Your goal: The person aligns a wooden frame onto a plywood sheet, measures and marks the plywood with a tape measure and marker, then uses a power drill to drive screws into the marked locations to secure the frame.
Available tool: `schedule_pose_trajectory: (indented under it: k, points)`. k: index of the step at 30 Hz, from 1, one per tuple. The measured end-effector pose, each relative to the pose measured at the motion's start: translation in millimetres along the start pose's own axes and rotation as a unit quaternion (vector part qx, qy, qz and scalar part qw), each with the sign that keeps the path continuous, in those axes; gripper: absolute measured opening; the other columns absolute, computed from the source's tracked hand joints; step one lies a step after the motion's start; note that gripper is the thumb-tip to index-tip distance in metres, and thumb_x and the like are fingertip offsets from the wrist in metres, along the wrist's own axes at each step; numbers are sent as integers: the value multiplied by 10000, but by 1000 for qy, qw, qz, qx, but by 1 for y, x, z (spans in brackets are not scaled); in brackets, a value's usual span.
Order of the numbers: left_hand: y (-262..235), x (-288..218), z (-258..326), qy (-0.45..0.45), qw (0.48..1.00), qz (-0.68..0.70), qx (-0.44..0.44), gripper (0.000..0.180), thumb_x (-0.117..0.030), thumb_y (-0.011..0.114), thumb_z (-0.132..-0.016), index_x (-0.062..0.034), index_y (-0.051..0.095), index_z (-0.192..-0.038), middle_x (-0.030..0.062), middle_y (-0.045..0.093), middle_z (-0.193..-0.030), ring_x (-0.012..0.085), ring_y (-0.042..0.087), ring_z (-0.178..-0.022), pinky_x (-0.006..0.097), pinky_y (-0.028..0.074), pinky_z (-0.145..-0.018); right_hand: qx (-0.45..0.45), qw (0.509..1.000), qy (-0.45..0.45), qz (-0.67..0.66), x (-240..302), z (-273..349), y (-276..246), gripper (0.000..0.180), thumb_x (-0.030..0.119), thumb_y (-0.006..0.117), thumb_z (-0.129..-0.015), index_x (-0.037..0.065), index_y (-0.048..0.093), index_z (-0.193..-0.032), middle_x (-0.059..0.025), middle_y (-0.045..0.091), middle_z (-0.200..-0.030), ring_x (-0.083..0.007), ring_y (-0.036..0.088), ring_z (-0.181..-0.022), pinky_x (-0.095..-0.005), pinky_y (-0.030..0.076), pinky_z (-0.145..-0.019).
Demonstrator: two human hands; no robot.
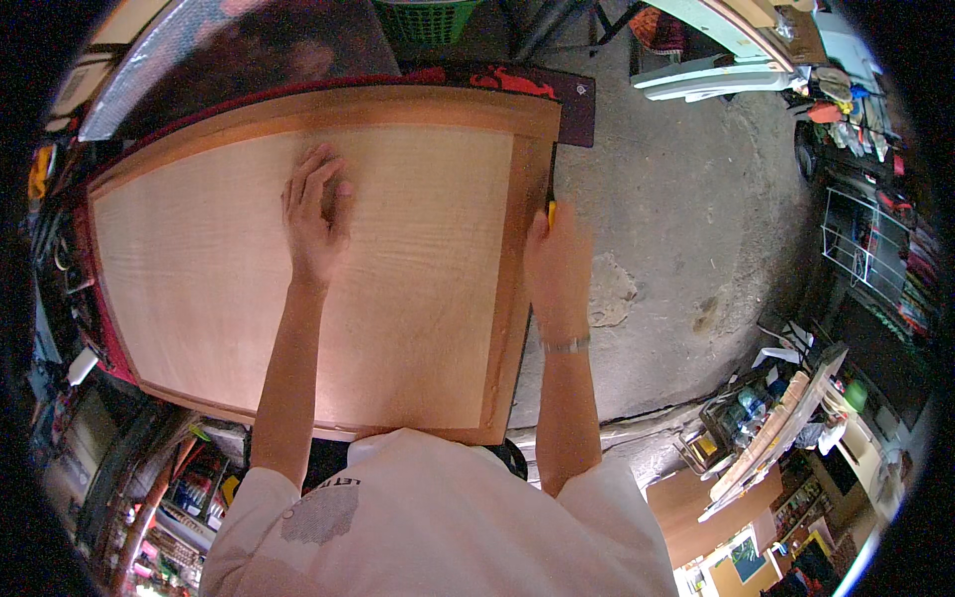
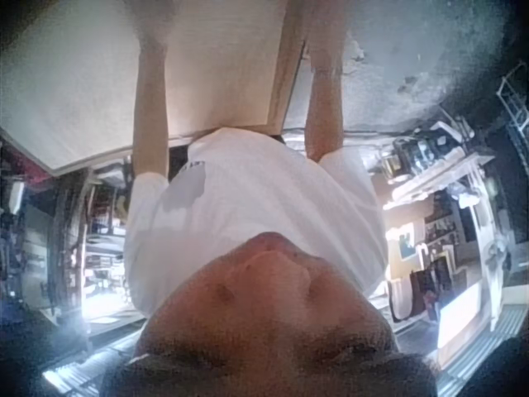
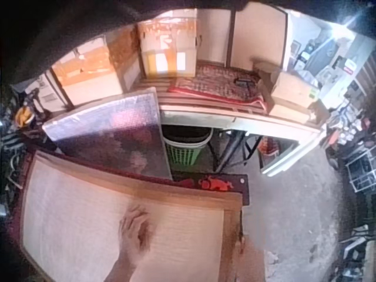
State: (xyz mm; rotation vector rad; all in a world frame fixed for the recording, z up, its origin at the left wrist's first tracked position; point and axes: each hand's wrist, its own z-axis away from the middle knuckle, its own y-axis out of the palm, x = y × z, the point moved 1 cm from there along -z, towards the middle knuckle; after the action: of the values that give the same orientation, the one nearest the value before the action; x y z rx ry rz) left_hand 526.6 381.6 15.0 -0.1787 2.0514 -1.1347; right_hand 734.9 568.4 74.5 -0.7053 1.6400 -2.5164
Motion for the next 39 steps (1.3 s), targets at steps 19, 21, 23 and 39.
schedule_pose_trajectory:
  k: [19,21,23,39]
  points:
    - [5,-4,3,-12,998,-57,-9,228,-140,584,-883,-55,590,-1095,128,572,-1260,321,502,-1216,436,362,-1024,121,905,-267,-309,-82,-174,51,878,-33,763,-690,92,323,-1439,-92,414,-1443,-211,407,-1307,-310,418,-995]
    - [9,-7,-3,1,999,-49,-5,229,-146,587,-881,-56,588,-1091,128,574,-1254,323,500,-1217,441,362,-1022,172,872,-265,-375,-106,-195,87,841,-95,700,-697,101,342,-1432,-63,427,-1429,-171,415,-1283,-267,441,-942]
    - [8,-11,-4,8,999,-41,-11,230,-155,589,-880,-55,585,-1088,128,579,-1242,323,501,-1212,445,364,-1019,140,881,-293,-344,-115,-205,97,799,-146,615,-700,101,365,-1418,-40,441,-1407,-142,419,-1252,-235,458,-841]
    - [16,-163,169,-197,946,-162,199,655,-471,478,-931,-233,241,-1493,82,163,-1567,275,133,-1450,595,93,-1132,-50,875,-455,154,-113,-179,-89,564,77,696,-709,65,505,-1240,-115,592,-1130,-311,619,-974,-406,515,-833]
